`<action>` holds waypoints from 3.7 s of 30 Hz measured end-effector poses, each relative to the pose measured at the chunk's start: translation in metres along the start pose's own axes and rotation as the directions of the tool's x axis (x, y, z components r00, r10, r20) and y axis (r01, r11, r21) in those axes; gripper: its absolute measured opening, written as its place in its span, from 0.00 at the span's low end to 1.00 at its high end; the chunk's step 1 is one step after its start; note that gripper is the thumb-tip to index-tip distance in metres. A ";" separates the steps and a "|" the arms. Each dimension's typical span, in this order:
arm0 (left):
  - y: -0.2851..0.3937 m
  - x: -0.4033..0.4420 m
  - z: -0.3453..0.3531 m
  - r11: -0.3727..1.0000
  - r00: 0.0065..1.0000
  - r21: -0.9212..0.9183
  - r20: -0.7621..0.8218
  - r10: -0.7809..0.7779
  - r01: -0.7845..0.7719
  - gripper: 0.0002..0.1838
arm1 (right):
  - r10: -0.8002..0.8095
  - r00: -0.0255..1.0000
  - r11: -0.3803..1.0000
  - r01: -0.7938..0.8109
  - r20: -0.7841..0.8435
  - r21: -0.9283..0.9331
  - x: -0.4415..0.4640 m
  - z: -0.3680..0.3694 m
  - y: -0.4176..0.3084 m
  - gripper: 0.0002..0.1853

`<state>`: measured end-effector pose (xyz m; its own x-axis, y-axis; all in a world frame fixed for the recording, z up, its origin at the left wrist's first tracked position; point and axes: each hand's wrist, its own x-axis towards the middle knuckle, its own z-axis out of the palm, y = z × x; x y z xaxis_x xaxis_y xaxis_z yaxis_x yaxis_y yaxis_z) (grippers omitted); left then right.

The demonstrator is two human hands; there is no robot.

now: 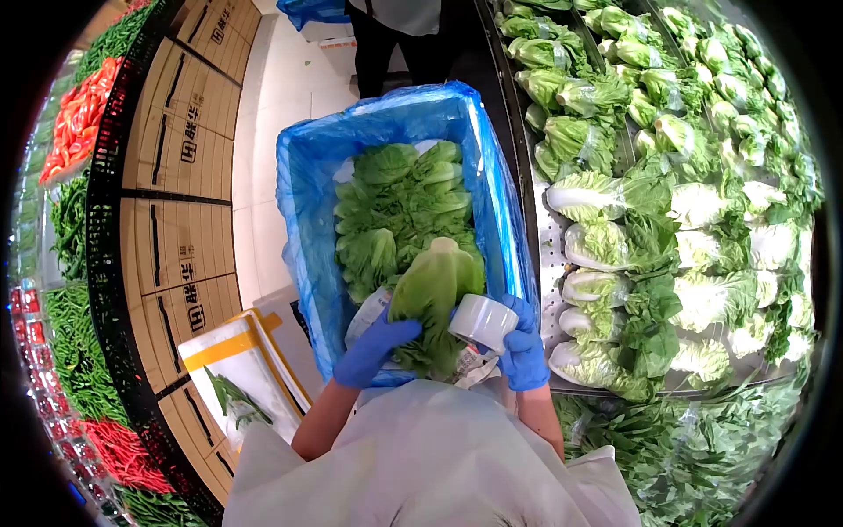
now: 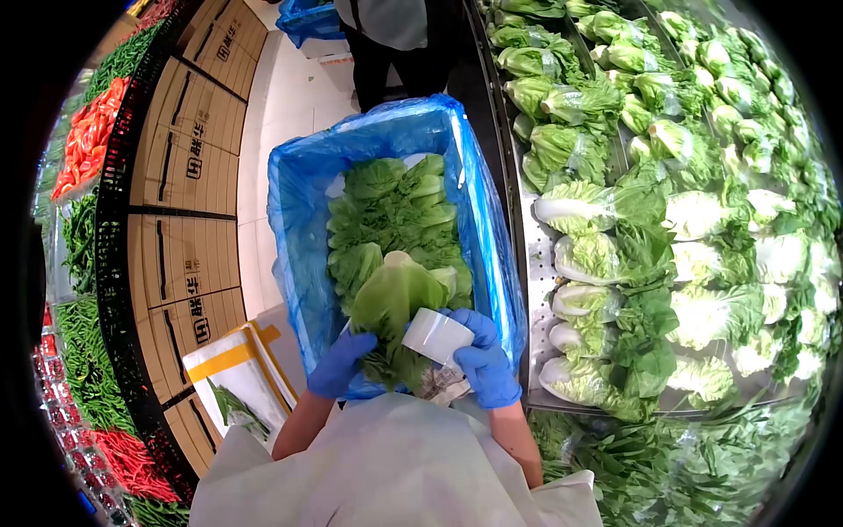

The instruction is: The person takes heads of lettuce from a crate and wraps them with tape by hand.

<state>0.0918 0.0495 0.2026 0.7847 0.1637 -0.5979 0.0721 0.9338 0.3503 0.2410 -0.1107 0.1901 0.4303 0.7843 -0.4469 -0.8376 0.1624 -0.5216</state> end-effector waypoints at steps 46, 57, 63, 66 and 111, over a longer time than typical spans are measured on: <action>0.000 0.017 -0.083 0.999 0.997 0.008 -0.063 0.046 -0.046 0.35 | -0.051 0.954 0.956 -0.039 -0.296 -0.291 0.019 -0.037 0.004 0.10; -0.080 0.106 -0.121 -0.713 0.751 0.695 0.424 0.507 0.089 0.44 | -0.093 0.813 0.882 -0.201 -0.575 -0.427 0.025 -0.086 0.049 0.15; -0.057 0.095 -0.090 0.031 0.906 0.995 -0.101 0.410 0.097 0.50 | -0.078 0.825 0.613 -0.404 -0.560 -0.679 0.063 -0.117 0.101 0.34; -0.030 0.112 -0.088 -0.267 0.954 0.963 0.052 0.296 0.030 0.48 | -0.205 0.871 0.528 -0.287 -0.447 -0.800 0.062 -0.126 0.112 0.38; -0.036 0.149 -0.105 0.141 0.999 0.990 0.001 -0.041 0.004 0.61 | -0.346 0.816 0.122 -0.449 -0.462 -0.885 0.102 -0.134 0.124 0.16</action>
<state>0.1413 0.0740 0.0250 0.7819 0.1252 -0.6107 0.6232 -0.1820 0.7606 0.2259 -0.0908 -0.0170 0.7968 0.3072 -0.5204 0.0020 -0.8625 -0.5060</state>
